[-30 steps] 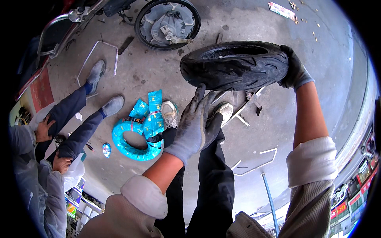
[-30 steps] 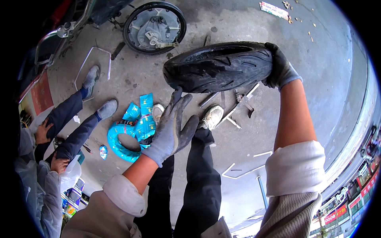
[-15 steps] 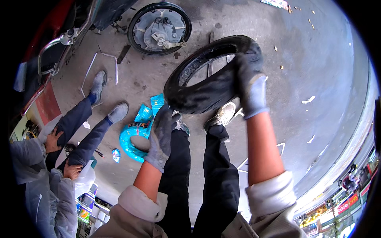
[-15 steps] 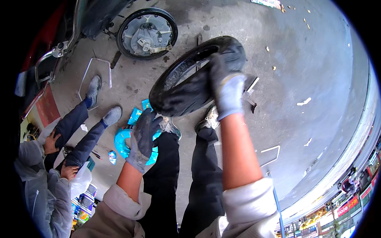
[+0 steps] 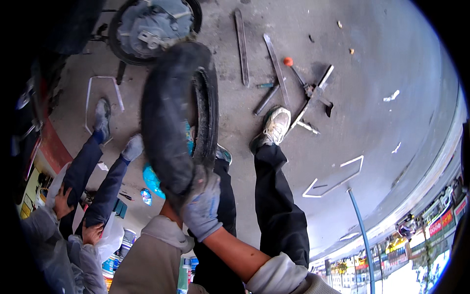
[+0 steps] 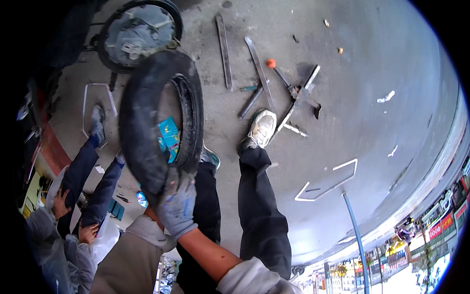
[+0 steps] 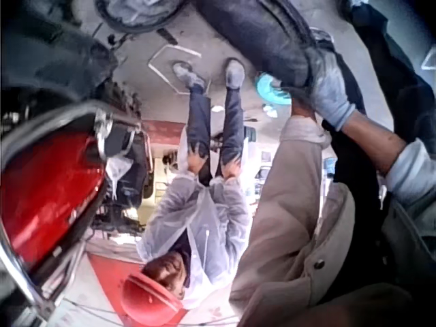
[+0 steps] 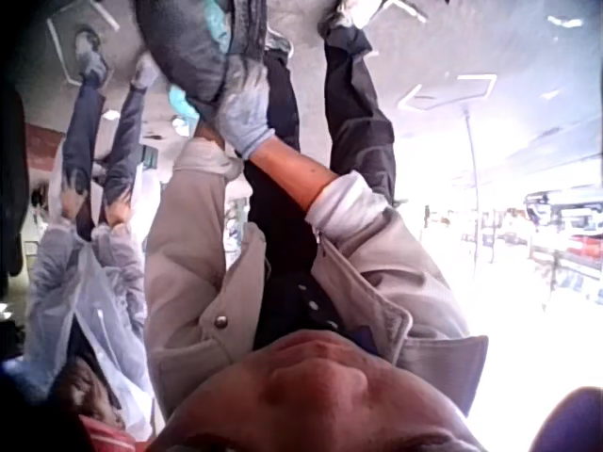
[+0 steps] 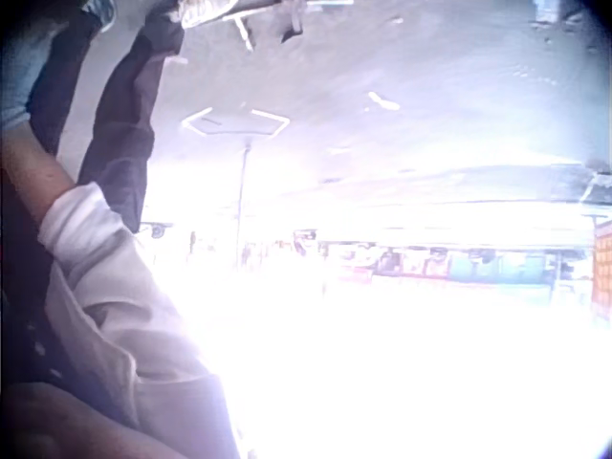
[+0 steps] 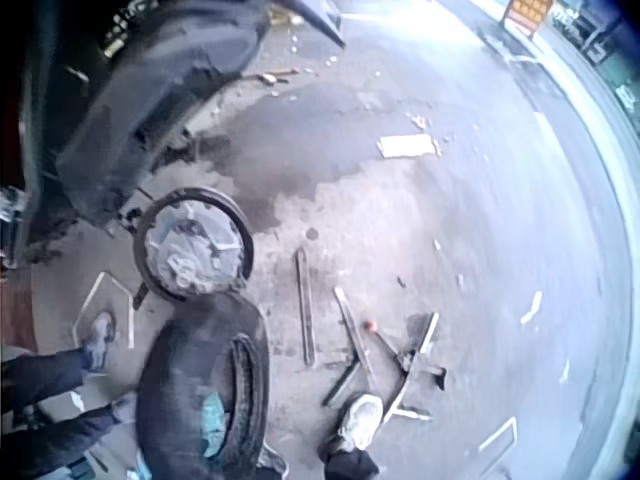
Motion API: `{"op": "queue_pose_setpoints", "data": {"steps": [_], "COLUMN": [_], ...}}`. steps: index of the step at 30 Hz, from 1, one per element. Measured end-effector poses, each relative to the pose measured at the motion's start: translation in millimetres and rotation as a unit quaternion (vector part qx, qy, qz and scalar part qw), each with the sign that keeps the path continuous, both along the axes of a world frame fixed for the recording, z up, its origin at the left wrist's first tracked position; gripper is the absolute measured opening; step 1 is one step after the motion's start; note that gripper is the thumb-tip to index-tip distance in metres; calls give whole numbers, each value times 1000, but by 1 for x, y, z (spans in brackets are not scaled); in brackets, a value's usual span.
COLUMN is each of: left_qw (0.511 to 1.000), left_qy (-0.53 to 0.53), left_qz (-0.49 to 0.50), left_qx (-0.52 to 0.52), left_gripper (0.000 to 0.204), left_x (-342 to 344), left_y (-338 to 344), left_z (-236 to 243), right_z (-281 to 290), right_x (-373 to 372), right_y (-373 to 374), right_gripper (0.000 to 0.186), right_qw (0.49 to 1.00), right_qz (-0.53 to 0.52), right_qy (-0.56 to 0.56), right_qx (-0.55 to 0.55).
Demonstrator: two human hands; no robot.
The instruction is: The person uses a power drill to remove bolts from the rear wheel of a red scooter. They then use tire irons to pry the tire off the rim, separating the rubber from the metal wheel. The person works in a cluttered outdoor repair area.
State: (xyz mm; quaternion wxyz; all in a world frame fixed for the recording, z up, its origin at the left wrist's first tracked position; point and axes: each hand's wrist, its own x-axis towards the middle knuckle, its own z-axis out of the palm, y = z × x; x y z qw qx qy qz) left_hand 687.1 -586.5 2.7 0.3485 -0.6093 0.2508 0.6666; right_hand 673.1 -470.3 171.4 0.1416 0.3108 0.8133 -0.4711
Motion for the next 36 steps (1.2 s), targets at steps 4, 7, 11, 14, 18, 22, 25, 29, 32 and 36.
{"op": "queue_pose_setpoints", "data": {"steps": [4, 7, 11, 14, 18, 22, 25, 29, 32, 36], "left_qw": [1000, 1000, 1000, 1000, 1000, 1000, 999, 997, 994, 980], "left_qy": [1, 5, 1, 0, -2, -9, -14, -26, -39, -34], "left_qz": [-3, -3, 0, 4, -8, -25, -45, -75, -85, -141], "left_qx": [-7, -14, -18, -17, -14, -12, -6, 18, 58, 136], "left_gripper": [74, 72, 71, 69, 67, 66, 64, 63, 61, 60], "left_x": [6, 8, 10, 14, 16, 12, 11, 19, 43, 32], "left_y": [1, 2, -1, 0, -1, -8, -6, 11, 29, 54], "left_z": [-19, -24, -19, -20, -22, -11, 1, 24, 50, 93], "right_z": [-7, -6, -9, -12, -10, -7, -4, -1, 6, -26], "right_x": [7, 9, 27, 45, 47, 27, 11, -7, -23, -39], "right_y": [-13, -8, 5, 6, 8, 4, 7, 29, 64, 133], "right_gripper": [86, 86, 85, 88, 83, 84, 85, 85, 89, 85], "right_qw": [998, 997, 994, 993, 994, 996, 997, 1000, 999, 997], "right_qz": [53, 53, 68, 58, 63, 58, 53, 1, 10, 14], "right_qy": [15, 10, 4, -19, -25, -4, 15, 21, 20, -48], "right_qx": [-34, -48, -80, -102, -83, -70, -52, -16, 31, 58]}}
